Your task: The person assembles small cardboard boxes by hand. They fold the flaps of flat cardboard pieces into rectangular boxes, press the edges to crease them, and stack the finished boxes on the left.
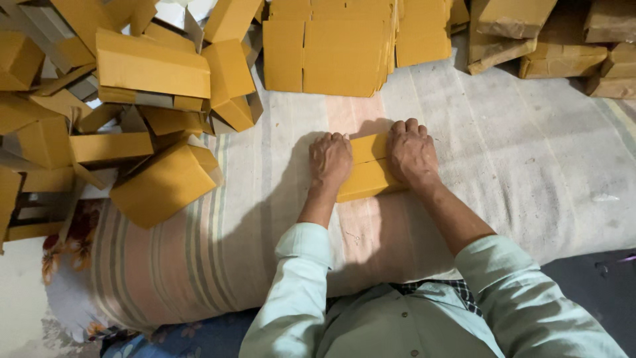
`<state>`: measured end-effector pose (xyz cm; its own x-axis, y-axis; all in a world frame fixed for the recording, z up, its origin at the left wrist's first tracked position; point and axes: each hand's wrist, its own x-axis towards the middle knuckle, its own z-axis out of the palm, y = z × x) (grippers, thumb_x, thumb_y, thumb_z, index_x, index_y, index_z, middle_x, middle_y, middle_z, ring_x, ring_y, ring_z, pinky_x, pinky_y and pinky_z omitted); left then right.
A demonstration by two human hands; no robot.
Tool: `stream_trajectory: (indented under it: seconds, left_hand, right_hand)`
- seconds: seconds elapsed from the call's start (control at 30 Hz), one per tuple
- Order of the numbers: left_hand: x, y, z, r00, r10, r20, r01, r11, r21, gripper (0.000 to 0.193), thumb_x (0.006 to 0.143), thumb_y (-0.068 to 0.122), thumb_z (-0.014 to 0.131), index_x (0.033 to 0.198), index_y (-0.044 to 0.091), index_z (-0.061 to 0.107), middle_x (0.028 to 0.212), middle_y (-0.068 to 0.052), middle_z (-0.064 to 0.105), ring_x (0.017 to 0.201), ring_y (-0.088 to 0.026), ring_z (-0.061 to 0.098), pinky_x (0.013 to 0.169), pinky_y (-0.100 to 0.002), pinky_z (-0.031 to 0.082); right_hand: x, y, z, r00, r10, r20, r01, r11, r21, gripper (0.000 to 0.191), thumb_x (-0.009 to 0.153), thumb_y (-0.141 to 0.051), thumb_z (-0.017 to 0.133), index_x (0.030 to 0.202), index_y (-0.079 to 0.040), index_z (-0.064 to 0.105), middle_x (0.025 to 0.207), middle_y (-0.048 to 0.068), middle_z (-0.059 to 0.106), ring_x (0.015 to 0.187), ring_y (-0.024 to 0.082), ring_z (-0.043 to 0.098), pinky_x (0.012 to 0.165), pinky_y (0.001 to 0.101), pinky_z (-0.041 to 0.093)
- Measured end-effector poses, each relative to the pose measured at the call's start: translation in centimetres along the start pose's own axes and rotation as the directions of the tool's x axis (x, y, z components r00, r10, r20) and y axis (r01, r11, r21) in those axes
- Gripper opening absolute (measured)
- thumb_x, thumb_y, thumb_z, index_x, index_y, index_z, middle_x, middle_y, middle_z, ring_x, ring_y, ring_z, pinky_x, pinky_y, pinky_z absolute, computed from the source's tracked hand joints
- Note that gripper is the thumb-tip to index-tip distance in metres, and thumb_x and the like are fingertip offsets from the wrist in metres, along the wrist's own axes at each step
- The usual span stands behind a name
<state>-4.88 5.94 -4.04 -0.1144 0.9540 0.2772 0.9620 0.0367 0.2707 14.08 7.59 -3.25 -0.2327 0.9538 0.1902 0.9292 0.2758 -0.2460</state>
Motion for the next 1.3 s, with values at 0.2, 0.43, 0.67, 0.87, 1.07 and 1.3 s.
stream_trajectory:
  seconds: [0.2, 0.43, 0.67, 0.87, 1.07, 1.3]
  left_hand:
    - [0.3, 3.5, 0.0, 0.985, 0.086, 0.153, -0.09, 0.996, 0.017, 0.041, 0.106, 0.027, 0.04, 0.1, 0.004, 0.073, 0.112, -0.02, 0.071, 0.108, -0.037, 0.065, 0.1, -0.055, 0.046]
    - [-0.2, 6.7, -0.7, 0.993, 0.079, 0.089, -0.077, 0.997, -0.027, 0.042, 0.105, 0.034, 0.042, 0.121, 0.005, 0.067, 0.122, -0.017, 0.067, 0.116, -0.035, 0.06, 0.105, -0.053, 0.038]
    - [-2.6, 4.4, -2.4, 0.984, -0.169, 0.057, 0.171, 0.985, -0.024, 0.036, 0.103, 0.033, 0.044, 0.118, 0.008, 0.065, 0.125, -0.015, 0.063, 0.123, -0.032, 0.051, 0.105, -0.058, 0.036]
    - [-1.9, 2.3, -0.3, 0.978, -0.208, -0.002, 0.207, 0.975, -0.085, 0.035, 0.106, 0.032, 0.043, 0.117, 0.007, 0.065, 0.127, -0.013, 0.064, 0.123, -0.036, 0.053, 0.099, -0.056, 0.043]
    - [-1.4, 0.2, 0.9, 0.977, -0.211, 0.022, 0.211, 0.976, -0.06, 0.037, 0.104, 0.034, 0.044, 0.118, 0.007, 0.065, 0.127, -0.015, 0.063, 0.118, -0.038, 0.055, 0.099, -0.056, 0.044]
    - [-1.4, 0.9, -0.1, 0.976, -0.205, 0.071, 0.207, 0.978, -0.014, 0.037, 0.106, 0.036, 0.042, 0.115, 0.011, 0.067, 0.126, -0.013, 0.064, 0.118, -0.038, 0.057, 0.099, -0.056, 0.046]
  right_hand:
    - [0.0, -0.1, 0.0, 1.0, 0.015, 0.007, -0.015, 0.999, 0.032, 0.036, 0.099, -0.028, 0.051, 0.12, 0.001, 0.057, 0.118, 0.023, 0.059, 0.11, 0.04, 0.06, 0.091, 0.0494, 0.053]
    - [0.3, 0.0, -0.2, 0.999, 0.021, 0.033, -0.022, 1.0, 0.019, 0.039, 0.104, -0.031, 0.048, 0.123, 0.002, 0.057, 0.121, 0.025, 0.059, 0.112, 0.041, 0.06, 0.091, 0.0507, 0.053]
    - [-0.7, -1.4, -1.2, 0.994, -0.094, -0.064, 0.081, 0.98, -0.18, 0.036, 0.102, -0.034, 0.049, 0.116, -0.003, 0.061, 0.117, 0.02, 0.062, 0.115, 0.037, 0.059, 0.105, 0.0549, 0.043]
    - [1.6, -5.2, -0.4, 0.924, -0.381, -0.032, 0.38, 0.924, -0.029, 0.034, 0.105, -0.033, 0.047, 0.11, -0.006, 0.067, 0.114, 0.019, 0.07, 0.11, 0.036, 0.065, 0.101, 0.0497, 0.047]
    - [4.2, -4.4, -0.6, 0.832, -0.547, 0.088, 0.535, 0.835, 0.133, 0.039, 0.099, -0.04, 0.046, 0.099, -0.01, 0.072, 0.106, 0.017, 0.074, 0.098, 0.036, 0.07, 0.084, 0.0487, 0.055]
    - [3.7, -0.3, -1.3, 0.944, -0.248, 0.218, 0.244, 0.969, 0.044, 0.049, 0.107, -0.042, 0.042, 0.106, -0.004, 0.071, 0.102, 0.02, 0.072, 0.096, 0.036, 0.068, 0.094, 0.0479, 0.053]
